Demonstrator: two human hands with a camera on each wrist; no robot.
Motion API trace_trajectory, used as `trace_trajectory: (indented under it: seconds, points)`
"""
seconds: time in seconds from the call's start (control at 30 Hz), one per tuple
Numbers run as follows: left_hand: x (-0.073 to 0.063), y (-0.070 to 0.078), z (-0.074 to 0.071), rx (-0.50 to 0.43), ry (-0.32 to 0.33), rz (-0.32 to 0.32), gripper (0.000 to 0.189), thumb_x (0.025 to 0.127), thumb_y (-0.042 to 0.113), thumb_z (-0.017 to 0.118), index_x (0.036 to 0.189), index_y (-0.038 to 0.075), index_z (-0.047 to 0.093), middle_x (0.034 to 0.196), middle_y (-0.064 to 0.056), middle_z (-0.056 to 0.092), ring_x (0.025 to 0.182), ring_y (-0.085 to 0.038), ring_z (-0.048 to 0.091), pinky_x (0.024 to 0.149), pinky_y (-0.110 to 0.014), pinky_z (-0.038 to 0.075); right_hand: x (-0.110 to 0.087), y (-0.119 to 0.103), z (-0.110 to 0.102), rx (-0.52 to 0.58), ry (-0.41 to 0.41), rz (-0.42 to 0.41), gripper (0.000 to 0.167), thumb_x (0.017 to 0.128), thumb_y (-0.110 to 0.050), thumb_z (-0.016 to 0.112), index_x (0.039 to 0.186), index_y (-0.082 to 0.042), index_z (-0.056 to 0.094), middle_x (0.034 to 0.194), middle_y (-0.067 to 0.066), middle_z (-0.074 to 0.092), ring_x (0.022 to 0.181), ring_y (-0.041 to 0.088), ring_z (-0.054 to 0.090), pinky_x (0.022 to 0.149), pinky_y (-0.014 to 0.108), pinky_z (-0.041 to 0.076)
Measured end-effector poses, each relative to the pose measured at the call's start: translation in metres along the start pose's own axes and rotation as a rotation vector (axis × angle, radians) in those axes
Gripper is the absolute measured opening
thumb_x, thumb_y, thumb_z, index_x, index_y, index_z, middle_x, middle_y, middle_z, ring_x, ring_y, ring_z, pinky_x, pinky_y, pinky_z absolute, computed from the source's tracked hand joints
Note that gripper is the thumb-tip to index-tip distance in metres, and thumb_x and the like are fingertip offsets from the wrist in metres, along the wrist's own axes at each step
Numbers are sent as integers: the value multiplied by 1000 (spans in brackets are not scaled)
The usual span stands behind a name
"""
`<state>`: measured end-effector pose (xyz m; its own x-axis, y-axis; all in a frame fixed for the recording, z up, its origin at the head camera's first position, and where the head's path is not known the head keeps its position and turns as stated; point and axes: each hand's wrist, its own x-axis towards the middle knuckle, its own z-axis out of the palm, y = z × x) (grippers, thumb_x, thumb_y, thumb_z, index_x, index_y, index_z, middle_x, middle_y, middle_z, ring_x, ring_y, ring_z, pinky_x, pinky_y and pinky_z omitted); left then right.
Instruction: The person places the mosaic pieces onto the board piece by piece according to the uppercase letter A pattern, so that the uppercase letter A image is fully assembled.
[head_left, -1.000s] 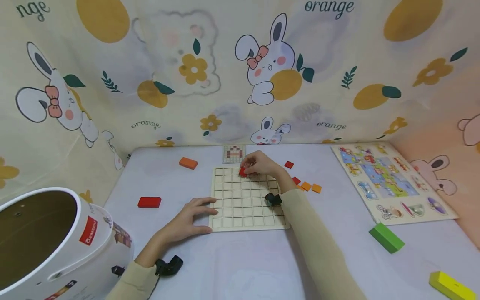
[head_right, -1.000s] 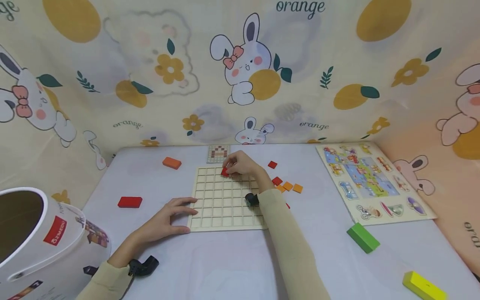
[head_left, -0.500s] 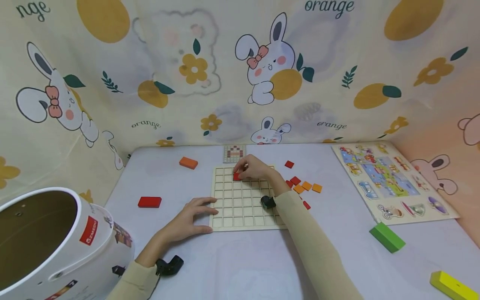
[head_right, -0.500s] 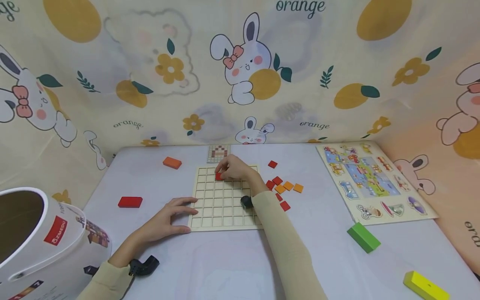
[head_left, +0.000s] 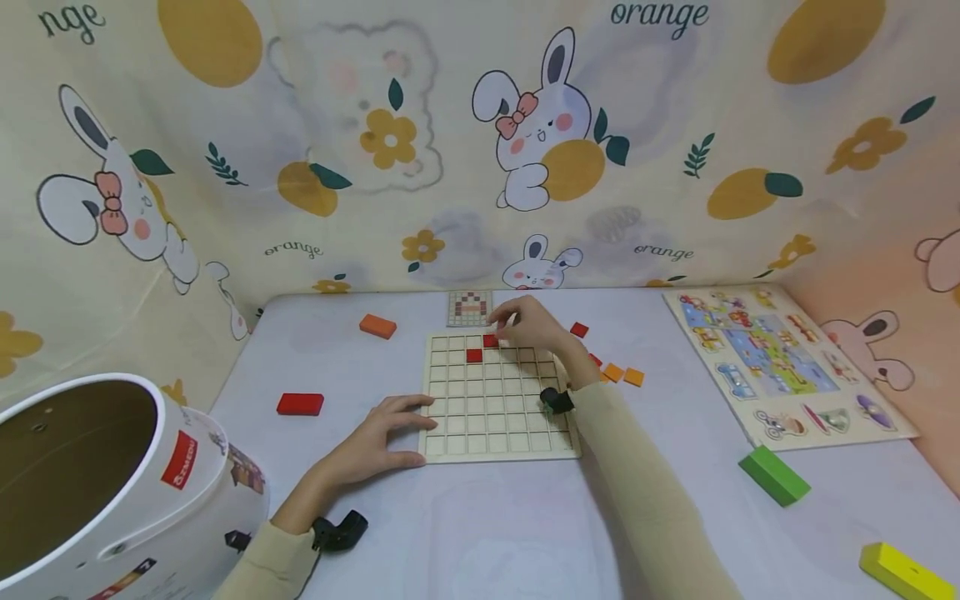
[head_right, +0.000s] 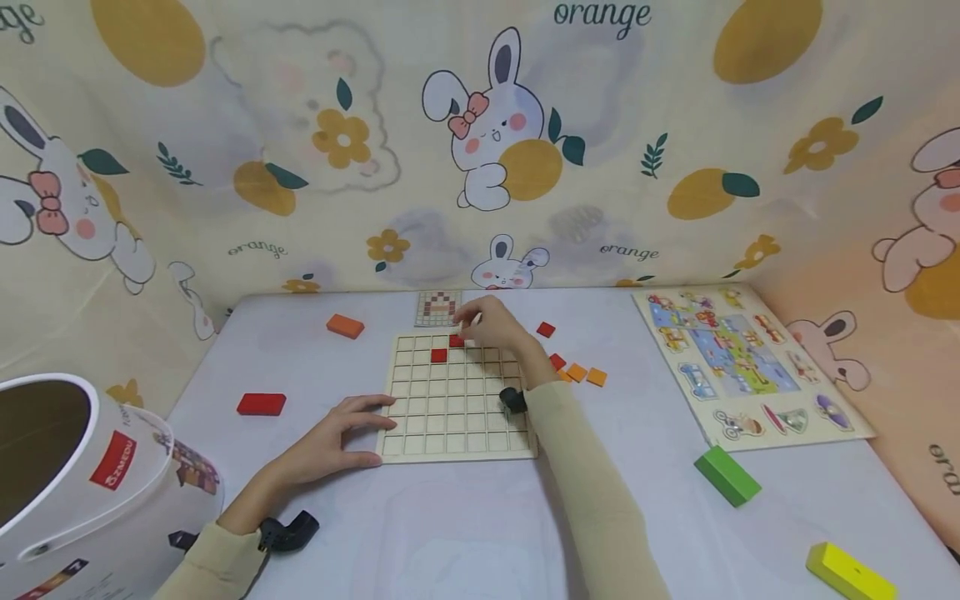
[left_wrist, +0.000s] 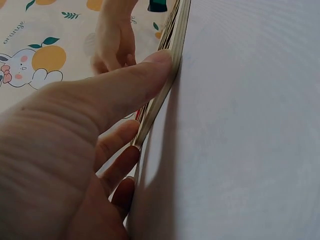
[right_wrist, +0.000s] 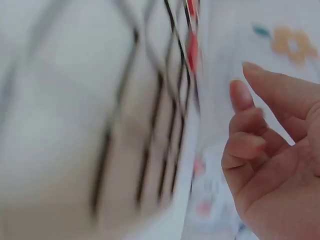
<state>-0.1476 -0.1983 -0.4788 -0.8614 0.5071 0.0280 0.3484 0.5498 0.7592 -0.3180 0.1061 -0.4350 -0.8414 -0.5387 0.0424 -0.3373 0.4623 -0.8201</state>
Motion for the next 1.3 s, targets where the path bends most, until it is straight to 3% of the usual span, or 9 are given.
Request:
trace_trajectory:
  seconds: [0.17, 0.33, 0.43, 0.53, 1.0, 1.17, 1.3]
  points:
    - [2, 0, 1, 8, 2, 5, 43, 80, 30, 84, 120, 24, 70, 152, 3, 43, 144, -27, 29, 113, -63, 20, -21, 27, -46, -44, 135, 107, 27, 89, 1, 69, 115, 8, 67, 101, 19, 64, 89, 28, 56, 73, 32, 47]
    - [1, -1, 2, 5, 9, 0, 43, 80, 32, 84, 120, 25, 70, 152, 2, 43, 145, -28, 28, 113, -65, 18, -40, 51, -71, -82, 135, 267, 36, 89, -2, 69, 124, 5, 62, 117, 23, 57, 98, 32, 51, 81, 35, 49]
    - [0, -1, 2, -3, 10, -4, 43, 80, 32, 84, 120, 25, 70, 152, 3, 43, 145, -28, 28, 113, -65, 19, -46, 55, -75, -101, 113, 347, 39, 90, -4, 69, 128, 3, 60, 123, 23, 55, 106, 35, 50, 94, 43, 47]
    - [0, 0, 2, -8, 11, -2, 43, 80, 32, 84, 120, 24, 70, 152, 2, 43, 144, -28, 28, 113, -65, 20, -49, 57, -76, -131, 100, 364, 38, 90, -5, 69, 126, 2, 61, 123, 23, 56, 111, 36, 48, 103, 50, 40]
    - [0, -1, 1, 2, 10, 8, 43, 80, 33, 83, 120, 25, 70, 152, 2, 43, 144, -27, 29, 112, -64, 20, -45, 57, -73, -217, 125, 405, 26, 90, -7, 72, 111, 6, 62, 105, 19, 59, 99, 33, 51, 94, 44, 46]
    - [1, 0, 1, 2, 11, 5, 43, 80, 34, 83, 120, 25, 70, 153, 3, 43, 144, -27, 29, 112, -64, 20, -45, 52, -71, -249, 163, 466, 25, 89, -8, 73, 108, 5, 62, 104, 19, 58, 97, 32, 52, 91, 42, 47]
    - [1, 0, 2, -5, 12, 4, 43, 80, 34, 83, 120, 25, 70, 152, 3, 43, 144, -27, 28, 113, -64, 20, -46, 48, -67, -248, 217, 448, 24, 87, -4, 75, 103, 6, 60, 97, 19, 57, 91, 32, 52, 83, 40, 47]
